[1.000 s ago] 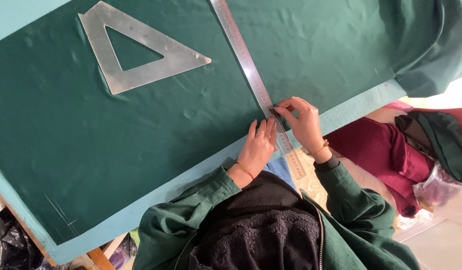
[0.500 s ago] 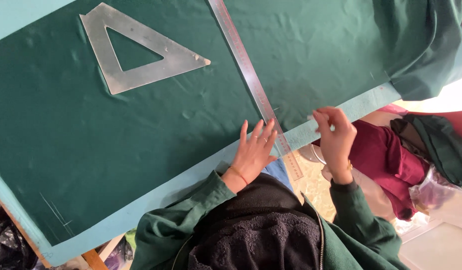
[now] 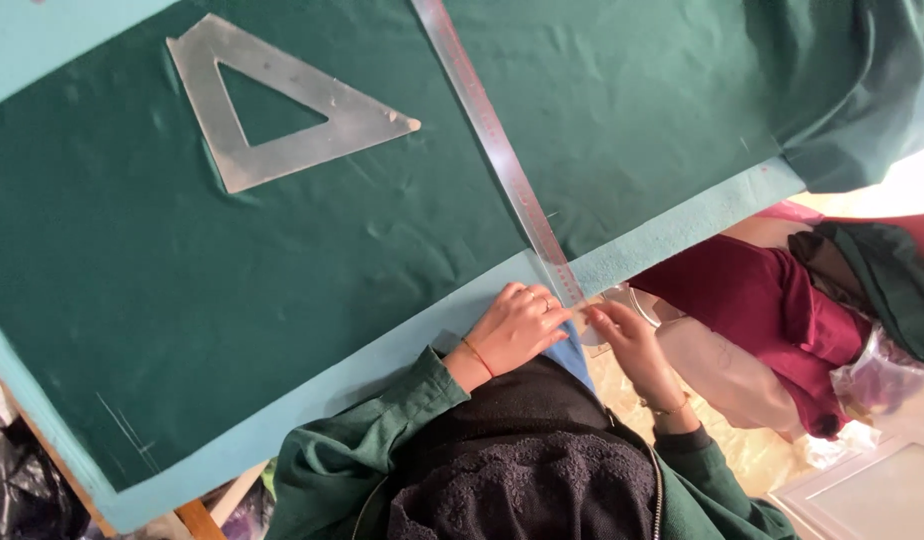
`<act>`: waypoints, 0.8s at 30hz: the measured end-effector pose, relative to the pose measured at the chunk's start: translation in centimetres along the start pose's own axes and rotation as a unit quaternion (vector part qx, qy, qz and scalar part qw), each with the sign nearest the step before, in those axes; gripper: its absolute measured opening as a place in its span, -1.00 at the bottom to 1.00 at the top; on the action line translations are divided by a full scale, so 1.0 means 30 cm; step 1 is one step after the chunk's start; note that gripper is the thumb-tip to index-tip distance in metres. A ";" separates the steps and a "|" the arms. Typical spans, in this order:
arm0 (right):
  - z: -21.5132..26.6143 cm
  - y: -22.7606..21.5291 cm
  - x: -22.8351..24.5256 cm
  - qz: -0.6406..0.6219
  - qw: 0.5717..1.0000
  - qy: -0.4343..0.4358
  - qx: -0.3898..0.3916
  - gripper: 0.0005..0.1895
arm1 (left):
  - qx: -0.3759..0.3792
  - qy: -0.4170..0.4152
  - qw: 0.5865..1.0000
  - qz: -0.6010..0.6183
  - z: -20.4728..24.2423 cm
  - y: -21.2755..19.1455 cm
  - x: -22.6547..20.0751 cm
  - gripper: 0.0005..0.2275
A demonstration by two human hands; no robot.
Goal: The person smooths a large piece of dark green fabric on a light blue table. They then use a ruler and a triangular set square to measure and mark lines on the fabric with a piece of chalk.
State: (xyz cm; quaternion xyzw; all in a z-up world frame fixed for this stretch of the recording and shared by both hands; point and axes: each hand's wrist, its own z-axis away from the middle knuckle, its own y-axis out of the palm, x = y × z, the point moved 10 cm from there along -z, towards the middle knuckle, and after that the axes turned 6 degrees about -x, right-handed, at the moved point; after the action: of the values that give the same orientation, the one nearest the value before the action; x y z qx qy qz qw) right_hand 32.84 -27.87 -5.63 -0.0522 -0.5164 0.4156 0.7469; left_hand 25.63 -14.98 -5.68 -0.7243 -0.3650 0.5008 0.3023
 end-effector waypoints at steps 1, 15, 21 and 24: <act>0.013 0.017 0.032 -0.022 1.000 0.018 -0.003 -0.67 | -0.021 -0.006 1.000 -0.001 -0.019 -0.025 0.007 -0.71; -0.161 -0.352 -0.146 -0.141 0.969 -0.061 -0.194 -0.81 | -0.193 -0.127 0.963 -0.142 -0.554 -0.083 0.352 -0.38; -0.259 -0.501 -0.122 -0.174 0.962 -0.045 -0.208 -0.80 | -0.140 -0.139 0.948 -0.250 -0.786 0.025 0.458 -0.27; -0.306 -0.529 -0.100 -0.185 0.963 -0.047 -0.192 -0.79 | -0.089 -0.139 0.944 -0.286 -0.863 0.047 0.505 -0.26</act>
State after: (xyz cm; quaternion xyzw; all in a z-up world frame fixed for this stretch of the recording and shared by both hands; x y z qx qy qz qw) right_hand 48.96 -36.97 -4.00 -0.0783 -0.6219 0.1659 0.7613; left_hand 53.95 -5.03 -6.28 -0.5361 -0.6388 0.4545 0.3130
